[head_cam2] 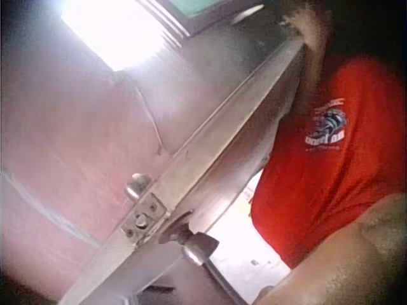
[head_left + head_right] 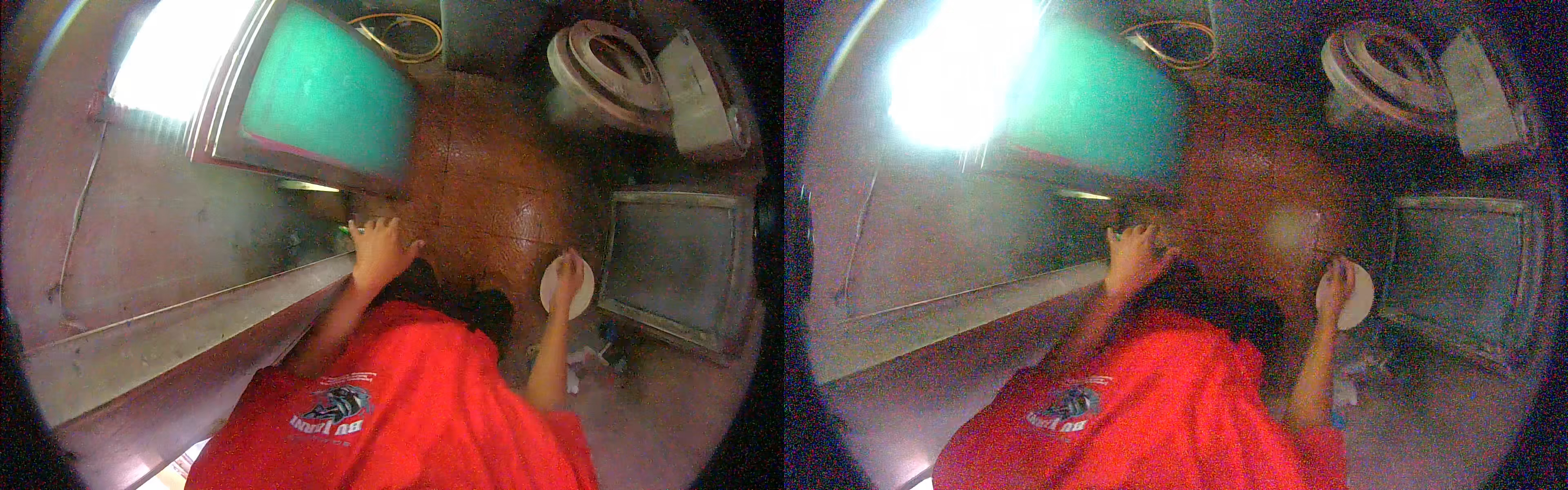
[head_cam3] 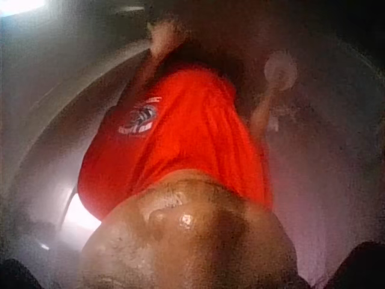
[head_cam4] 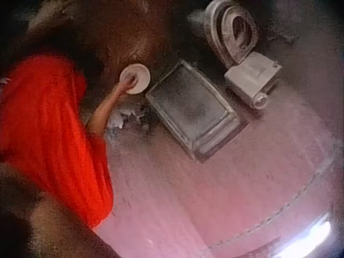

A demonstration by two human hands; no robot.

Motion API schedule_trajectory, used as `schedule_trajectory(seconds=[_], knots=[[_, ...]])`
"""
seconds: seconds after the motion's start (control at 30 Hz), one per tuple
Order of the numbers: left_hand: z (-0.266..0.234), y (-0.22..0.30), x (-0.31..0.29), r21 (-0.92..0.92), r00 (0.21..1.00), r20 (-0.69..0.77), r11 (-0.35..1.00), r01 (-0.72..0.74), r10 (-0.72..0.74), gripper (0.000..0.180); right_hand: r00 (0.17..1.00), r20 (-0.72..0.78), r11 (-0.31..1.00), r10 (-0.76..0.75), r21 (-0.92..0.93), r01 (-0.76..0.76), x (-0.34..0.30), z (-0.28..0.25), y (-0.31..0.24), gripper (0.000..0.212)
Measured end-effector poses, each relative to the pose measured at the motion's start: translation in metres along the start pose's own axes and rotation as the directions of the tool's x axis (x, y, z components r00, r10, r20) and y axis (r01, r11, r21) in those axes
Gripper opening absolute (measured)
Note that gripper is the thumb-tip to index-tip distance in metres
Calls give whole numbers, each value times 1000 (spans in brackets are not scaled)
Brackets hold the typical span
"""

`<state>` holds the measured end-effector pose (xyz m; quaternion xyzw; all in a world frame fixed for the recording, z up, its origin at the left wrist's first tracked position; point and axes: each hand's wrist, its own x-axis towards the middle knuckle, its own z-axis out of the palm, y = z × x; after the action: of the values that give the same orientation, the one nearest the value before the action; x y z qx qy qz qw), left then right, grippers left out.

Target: The person cleans screen printing frames by applying a liquid from a bowl with a brush and then using a squeegee to wipe the mesh surfaces.

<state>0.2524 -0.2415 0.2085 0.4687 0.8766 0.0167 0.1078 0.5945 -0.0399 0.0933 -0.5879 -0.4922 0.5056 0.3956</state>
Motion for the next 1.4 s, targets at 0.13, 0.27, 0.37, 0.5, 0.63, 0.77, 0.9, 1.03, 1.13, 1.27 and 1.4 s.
schedule_trajectory(seconds=[0.13, 0.27, 0.37, 0.5, 0.63, 0.77, 0.9, 1.03, 1.13, 1.27, 1.4], knots=[[26, 56, 22, -148, 976, -218, 989, -9, -23, 63, 874, 376, 850, -308, -304, 431, 56, 89, -58, 26], [14, 81, 88, -302, 814, -557, 953, -17, -162, 73, 787, 544, 885, -291, -161, 438, 2, 80, -31, 25], [-27, 82, 163, -376, 588, -719, 919, 120, -371, 87, 778, 628, 940, -36, -243, 239, -16, 16, 24, 26], [-69, 39, 242, -361, 477, -698, 837, 411, -535, 98, 910, 412, 868, -46, -434, 240, -38, -101, 52, 22], [-92, -13, 230, -242, 467, -668, 763, 600, -579, 96, 986, 143, 969, 84, -242, -47, -20, -232, 73, 21], [-135, -98, 207, -152, 470, -617, 681, 716, -632, 95, 994, -88, 889, 64, -449, -97, -118, -249, 101, 25], [-153, -149, 193, -98, 441, -597, 606, 789, -670, 94, 923, -99, 721, 373, -595, -355, -180, -318, 192, 33], [-154, -185, 180, -52, 417, -580, 542, 839, -700, 93, 819, -121, 631, 560, -578, -517, -242, -327, 206, 34], [-159, -203, 174, -18, 405, -584, 510, 860, -703, 93, 775, -109, 605, 622, -561, -565, -272, -327, 207, 34], [-164, -216, 173, 21, 412, -601, 501, 865, -685, 92, 754, -90, 598, 650, -552, -582, -272, -322, 205, 35], [-167, -213, 186, 55, 444, -623, 531, 846, -644, 92, 777, -66, 641, 626, -524, -561, -215, -317, 196, 36]])
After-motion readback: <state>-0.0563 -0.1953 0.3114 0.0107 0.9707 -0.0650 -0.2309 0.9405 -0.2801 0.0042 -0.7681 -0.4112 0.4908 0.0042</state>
